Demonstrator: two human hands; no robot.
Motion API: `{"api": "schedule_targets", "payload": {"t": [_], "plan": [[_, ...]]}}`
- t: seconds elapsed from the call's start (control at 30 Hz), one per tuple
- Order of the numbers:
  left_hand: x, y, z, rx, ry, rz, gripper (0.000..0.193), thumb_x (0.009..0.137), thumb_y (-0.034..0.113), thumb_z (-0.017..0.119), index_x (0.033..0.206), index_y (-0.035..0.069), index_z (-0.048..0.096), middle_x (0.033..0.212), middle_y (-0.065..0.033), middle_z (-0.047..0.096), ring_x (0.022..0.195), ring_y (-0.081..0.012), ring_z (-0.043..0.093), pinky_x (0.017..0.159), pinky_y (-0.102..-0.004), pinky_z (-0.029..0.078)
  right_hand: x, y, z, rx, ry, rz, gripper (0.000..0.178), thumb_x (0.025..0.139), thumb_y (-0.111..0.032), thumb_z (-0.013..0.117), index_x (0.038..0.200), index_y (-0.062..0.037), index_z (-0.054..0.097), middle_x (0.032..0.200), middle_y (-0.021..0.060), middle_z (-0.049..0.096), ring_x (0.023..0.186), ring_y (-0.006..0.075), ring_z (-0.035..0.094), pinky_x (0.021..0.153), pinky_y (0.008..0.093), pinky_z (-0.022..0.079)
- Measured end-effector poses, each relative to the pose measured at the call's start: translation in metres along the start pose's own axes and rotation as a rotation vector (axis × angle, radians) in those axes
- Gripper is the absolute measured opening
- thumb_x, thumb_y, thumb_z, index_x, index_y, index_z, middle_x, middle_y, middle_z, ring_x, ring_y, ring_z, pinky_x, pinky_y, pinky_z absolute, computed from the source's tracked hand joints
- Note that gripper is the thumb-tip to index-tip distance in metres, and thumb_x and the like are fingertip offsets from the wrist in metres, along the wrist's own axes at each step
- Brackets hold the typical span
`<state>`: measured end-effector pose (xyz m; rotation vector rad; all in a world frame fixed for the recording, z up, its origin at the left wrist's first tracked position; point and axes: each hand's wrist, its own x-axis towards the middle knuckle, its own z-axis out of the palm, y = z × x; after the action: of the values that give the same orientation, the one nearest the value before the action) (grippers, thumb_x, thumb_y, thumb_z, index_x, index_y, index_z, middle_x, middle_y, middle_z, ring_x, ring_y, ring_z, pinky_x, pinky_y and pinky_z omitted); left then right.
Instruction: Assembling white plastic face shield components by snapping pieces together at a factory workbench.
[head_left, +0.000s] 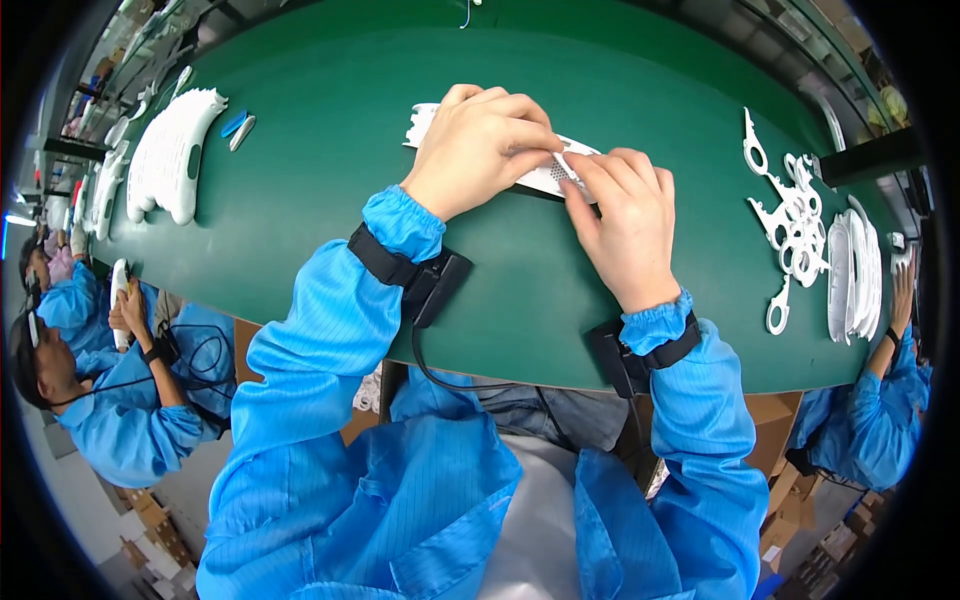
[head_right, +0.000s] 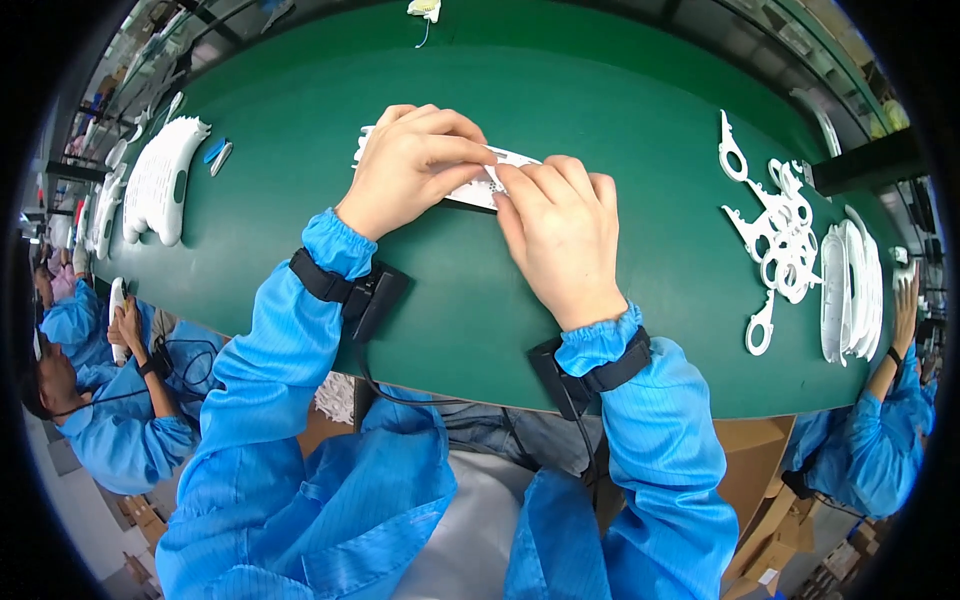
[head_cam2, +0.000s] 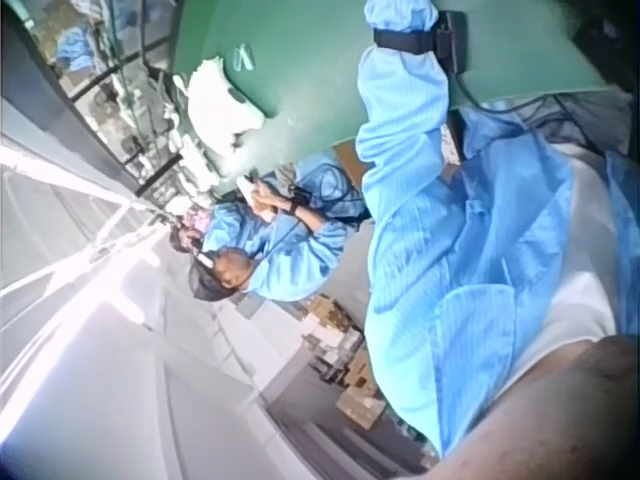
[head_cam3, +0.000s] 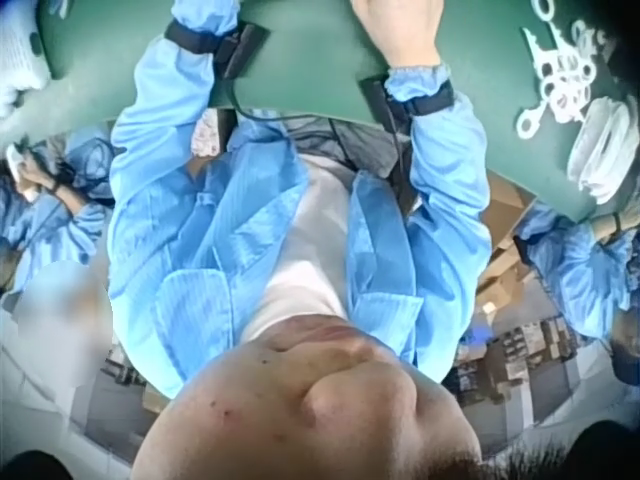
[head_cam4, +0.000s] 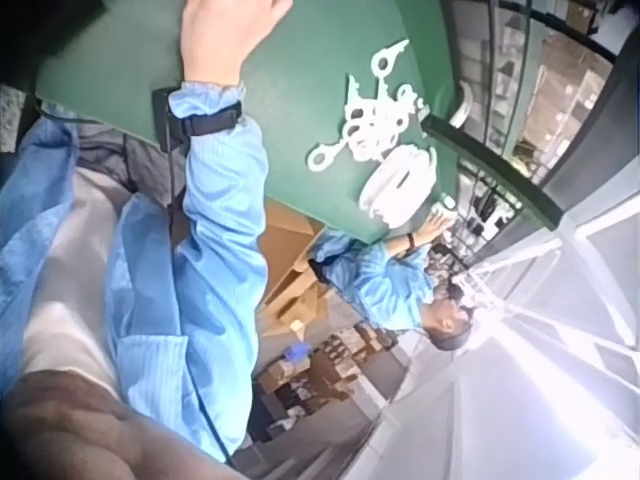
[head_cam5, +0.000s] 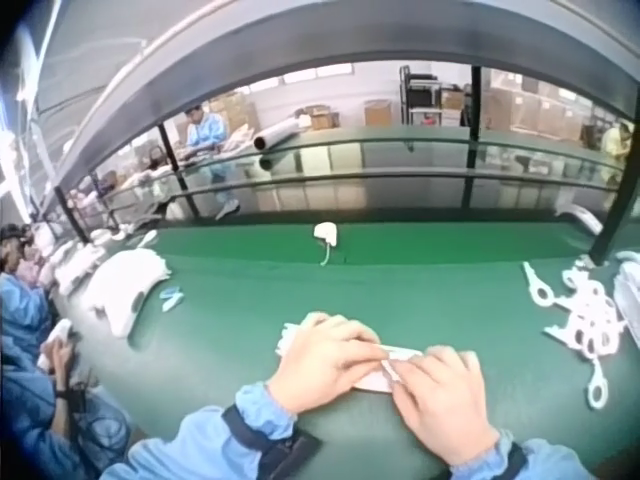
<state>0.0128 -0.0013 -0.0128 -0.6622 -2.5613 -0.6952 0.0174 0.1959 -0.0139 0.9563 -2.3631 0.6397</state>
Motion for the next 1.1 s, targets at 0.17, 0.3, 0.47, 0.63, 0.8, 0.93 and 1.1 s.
{"api": "schedule_targets", "payload": {"t": [0.17, 0.3, 0.47, 0.63, 0.8, 0.93, 1.1], "plan": [[0.001, -0.002, 0.004, 0.010, 0.010, -0.020, 0.009, 0.078, 0.022, 0.073, 0.086, 0.018, 0.076, 0.088, 0.0044, 0.066, 0.085, -0.0154, 0.059, 0.083, -0.0347, 0.038, -0.011, -0.007, -0.004, -0.071, -0.056, 0.081, 0.020, 0.079, -0.014, 0.070, 0.098, -0.0072, 0.068, 0.096, 0.0017, 0.067, 0.094, 0.0207, 0.058, 0.079, 0.0362, 0.040], [-0.002, -0.003, 0.002, 0.044, 0.025, -0.021, 0.010, 0.078, 0.024, 0.073, 0.086, 0.019, 0.076, 0.088, 0.0047, 0.066, 0.084, -0.0150, 0.059, 0.081, -0.0343, 0.038, -0.011, -0.005, 0.000, -0.034, -0.050, 0.080, 0.019, 0.079, -0.012, 0.070, 0.097, -0.0056, 0.068, 0.101, 0.0032, 0.066, 0.094, 0.0219, 0.058, 0.078, 0.0363, 0.042], [-0.001, 0.003, 0.003, 0.034, 0.028, -0.030, 0.011, 0.076, 0.019, 0.075, 0.087, 0.016, 0.075, 0.088, 0.0043, 0.066, 0.082, -0.0145, 0.060, 0.079, -0.0329, 0.039, -0.012, -0.006, -0.001, -0.065, -0.070, 0.095, 0.018, 0.079, -0.011, 0.069, 0.096, -0.0041, 0.068, 0.105, 0.0050, 0.065, 0.094, 0.0229, 0.057, 0.075, 0.0363, 0.044], [0.001, 0.002, 0.004, 0.065, 0.024, -0.030, 0.012, 0.078, 0.023, 0.073, 0.089, 0.017, 0.075, 0.091, 0.0027, 0.065, 0.081, -0.0162, 0.061, 0.078, -0.0330, 0.039, -0.012, -0.012, 0.000, -0.098, -0.072, 0.111, 0.016, 0.080, -0.011, 0.068, 0.095, -0.0033, 0.068, 0.099, 0.0063, 0.068, 0.091, 0.0223, 0.058, 0.075, 0.0353, 0.042], [0.007, 0.002, -0.003, 0.096, -0.027, 0.070, 0.031, 0.073, 0.036, 0.075, 0.098, 0.018, 0.074, 0.109, -0.0057, 0.060, 0.091, -0.0239, 0.059, 0.082, -0.0343, 0.043, 0.000, -0.018, -0.008, 0.002, -0.263, 0.327, 0.016, 0.085, -0.013, 0.063, 0.095, -0.0012, 0.068, 0.099, 0.0073, 0.069, 0.091, 0.0222, 0.058, 0.078, 0.0377, 0.039], [0.010, -0.007, -0.009, 0.128, -0.109, 0.104, 0.038, 0.070, 0.036, 0.078, 0.102, 0.018, 0.073, 0.111, -0.0066, 0.058, 0.096, -0.0259, 0.059, 0.085, -0.0365, 0.046, -0.008, -0.017, 0.000, -0.011, -0.190, 0.250, 0.023, 0.086, -0.017, 0.062, 0.101, 0.0005, 0.066, 0.106, 0.0094, 0.068, 0.097, 0.0235, 0.057, 0.083, 0.0418, 0.037], [0.003, -0.011, -0.002, 0.146, -0.158, 0.161, 0.040, 0.067, 0.037, 0.081, 0.100, 0.016, 0.074, 0.106, -0.0064, 0.064, 0.095, -0.0261, 0.061, 0.085, -0.0370, 0.047, -0.026, -0.029, -0.006, -0.026, -0.276, 0.209, 0.052, 0.081, -0.022, 0.067, 0.123, 0.0055, 0.054, 0.131, 0.0165, 0.055, 0.118, 0.0275, 0.049, 0.091, 0.0463, 0.035]]}}
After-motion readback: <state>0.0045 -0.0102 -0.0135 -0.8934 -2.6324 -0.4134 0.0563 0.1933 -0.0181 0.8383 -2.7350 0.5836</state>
